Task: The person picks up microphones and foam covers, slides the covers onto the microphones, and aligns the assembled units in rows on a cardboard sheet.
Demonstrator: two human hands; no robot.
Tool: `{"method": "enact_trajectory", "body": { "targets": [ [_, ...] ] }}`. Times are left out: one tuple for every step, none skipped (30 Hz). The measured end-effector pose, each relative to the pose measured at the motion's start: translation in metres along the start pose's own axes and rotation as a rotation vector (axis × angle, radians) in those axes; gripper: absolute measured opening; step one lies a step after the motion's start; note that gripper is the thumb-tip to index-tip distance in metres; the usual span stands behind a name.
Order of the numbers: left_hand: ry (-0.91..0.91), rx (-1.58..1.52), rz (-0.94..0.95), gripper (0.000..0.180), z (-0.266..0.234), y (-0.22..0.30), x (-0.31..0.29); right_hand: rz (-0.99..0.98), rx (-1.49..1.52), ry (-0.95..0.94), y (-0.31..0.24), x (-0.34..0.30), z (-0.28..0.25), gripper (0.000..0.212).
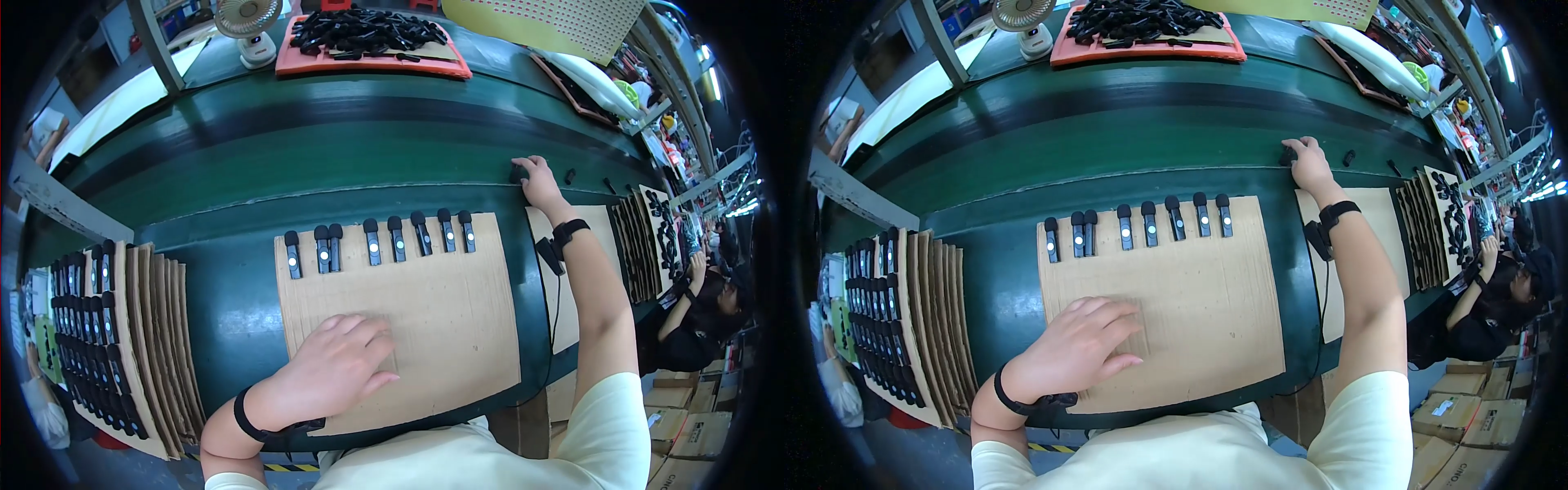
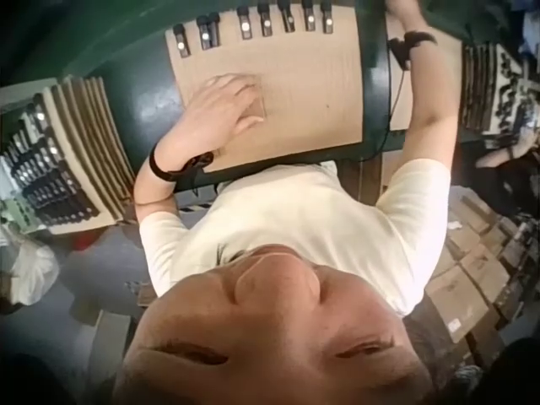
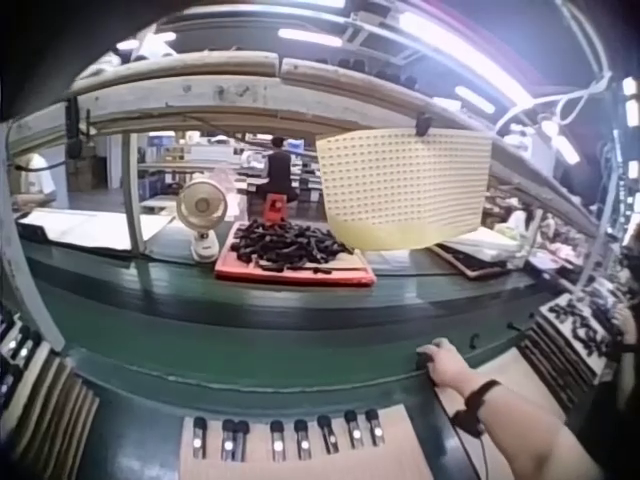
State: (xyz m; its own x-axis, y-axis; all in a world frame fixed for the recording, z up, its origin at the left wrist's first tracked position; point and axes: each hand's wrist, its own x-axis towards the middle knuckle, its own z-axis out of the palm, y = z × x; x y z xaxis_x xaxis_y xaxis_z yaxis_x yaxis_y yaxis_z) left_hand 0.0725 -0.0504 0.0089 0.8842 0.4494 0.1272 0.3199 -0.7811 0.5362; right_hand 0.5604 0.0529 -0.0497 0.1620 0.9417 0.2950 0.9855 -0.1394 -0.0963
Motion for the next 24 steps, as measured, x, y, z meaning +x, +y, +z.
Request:
{"method": "enact_trajectory", "body": {
  "targets": [
    [0.009, -0.018, 0.013, 0.035, -0.001, 0.002, 0.000, -0.008, -0.073, 0.006, 0.004, 0.003, 0.005, 0.025],
    [0.019, -0.036, 0.020, 0.034, -0.002, 0.003, -0.001, -0.014, -0.067, 0.006, 0.000, 0.006, 0.005, 0.025],
    [0.028, -0.055, 0.029, 0.034, -0.003, 0.004, -0.002, -0.006, -0.062, -0.025, -0.003, 0.008, 0.003, 0.026],
    [0.029, -0.052, 0.028, 0.034, -0.004, 0.005, -0.002, 0.004, -0.059, -0.057, -0.005, 0.009, 0.000, 0.027],
    [0.047, -0.063, 0.046, 0.033, -0.005, 0.005, -0.002, 0.016, -0.058, -0.088, -0.006, 0.009, -0.004, 0.028],
    [0.064, -0.074, 0.067, 0.032, -0.006, 0.006, -0.001, 0.019, -0.058, -0.086, -0.007, 0.007, -0.008, 0.028],
    [0.082, -0.086, 0.085, 0.032, -0.007, 0.007, 0.000, 0.005, 0.096, -0.068, -0.014, 0.003, -0.012, 0.028],
    [0.083, -0.086, 0.082, 0.032, -0.009, 0.007, 0.000, -0.012, 0.252, -0.054, -0.026, -0.002, -0.017, 0.028],
    [0.126, -0.098, 0.080, 0.031, -0.012, 0.006, -0.001, -0.034, 0.413, -0.045, -0.047, -0.007, -0.023, 0.028],
    [0.169, -0.110, 0.078, 0.031, -0.015, 0.006, -0.001, -0.075, 0.450, -0.044, -0.066, -0.019, -0.034, 0.025],
    [0.215, -0.121, 0.068, 0.031, -0.016, 0.005, -0.004, -0.123, 0.491, -0.048, -0.097, -0.034, -0.050, 0.022],
    [0.214, -0.125, 0.064, 0.031, -0.017, 0.005, -0.004, -0.115, 0.611, -0.069, -0.118, -0.054, -0.067, 0.020],
    [0.276, -0.158, 0.067, 0.032, -0.018, 0.005, -0.003, -0.107, 0.735, -0.091, -0.136, -0.075, -0.081, 0.018],
    [0.338, -0.193, 0.070, 0.033, -0.018, 0.004, -0.003, -0.069, 0.768, -0.149, -0.152, -0.099, -0.097, 0.018],
    [0.400, -0.226, 0.071, 0.035, -0.018, 0.003, -0.003, -0.031, 0.802, -0.208, -0.167, -0.120, -0.111, 0.017],
    [0.394, -0.230, 0.069, 0.035, -0.019, 0.005, 0.000, -0.155, 0.795, -0.172, -0.178, -0.139, -0.125, 0.018],
    [0.434, -0.236, 0.077, 0.036, -0.018, 0.006, 0.001, -0.284, 0.795, -0.142, -0.189, -0.152, -0.133, 0.019],
    [0.475, -0.240, 0.084, 0.037, -0.017, 0.007, 0.003, -0.282, 0.808, -0.153, -0.198, -0.163, -0.137, 0.019],
    [0.515, -0.248, 0.097, 0.039, -0.018, 0.009, 0.003, -0.260, 0.948, -0.233, -0.207, -0.173, -0.143, 0.020],
    [0.506, -0.252, 0.090, 0.039, -0.018, 0.011, 0.003, -0.234, 1.087, -0.312, -0.214, -0.181, -0.144, 0.022],
    [0.490, -0.262, 0.091, 0.039, -0.019, 0.013, 0.002, -0.226, 1.096, -0.319, -0.220, -0.186, -0.141, 0.022],
    [0.476, -0.274, 0.102, 0.038, -0.020, 0.014, 0.004, -0.195, 1.133, -0.299, -0.226, -0.191, -0.139, 0.023],
    [0.461, -0.284, 0.112, 0.038, -0.020, 0.015, 0.004, -0.165, 1.171, -0.279, -0.230, -0.194, -0.137, 0.025],
    [0.454, -0.286, 0.112, 0.038, -0.018, 0.015, 0.003, -0.135, 1.208, -0.258, -0.234, -0.197, -0.134, 0.026]
  ]
}}
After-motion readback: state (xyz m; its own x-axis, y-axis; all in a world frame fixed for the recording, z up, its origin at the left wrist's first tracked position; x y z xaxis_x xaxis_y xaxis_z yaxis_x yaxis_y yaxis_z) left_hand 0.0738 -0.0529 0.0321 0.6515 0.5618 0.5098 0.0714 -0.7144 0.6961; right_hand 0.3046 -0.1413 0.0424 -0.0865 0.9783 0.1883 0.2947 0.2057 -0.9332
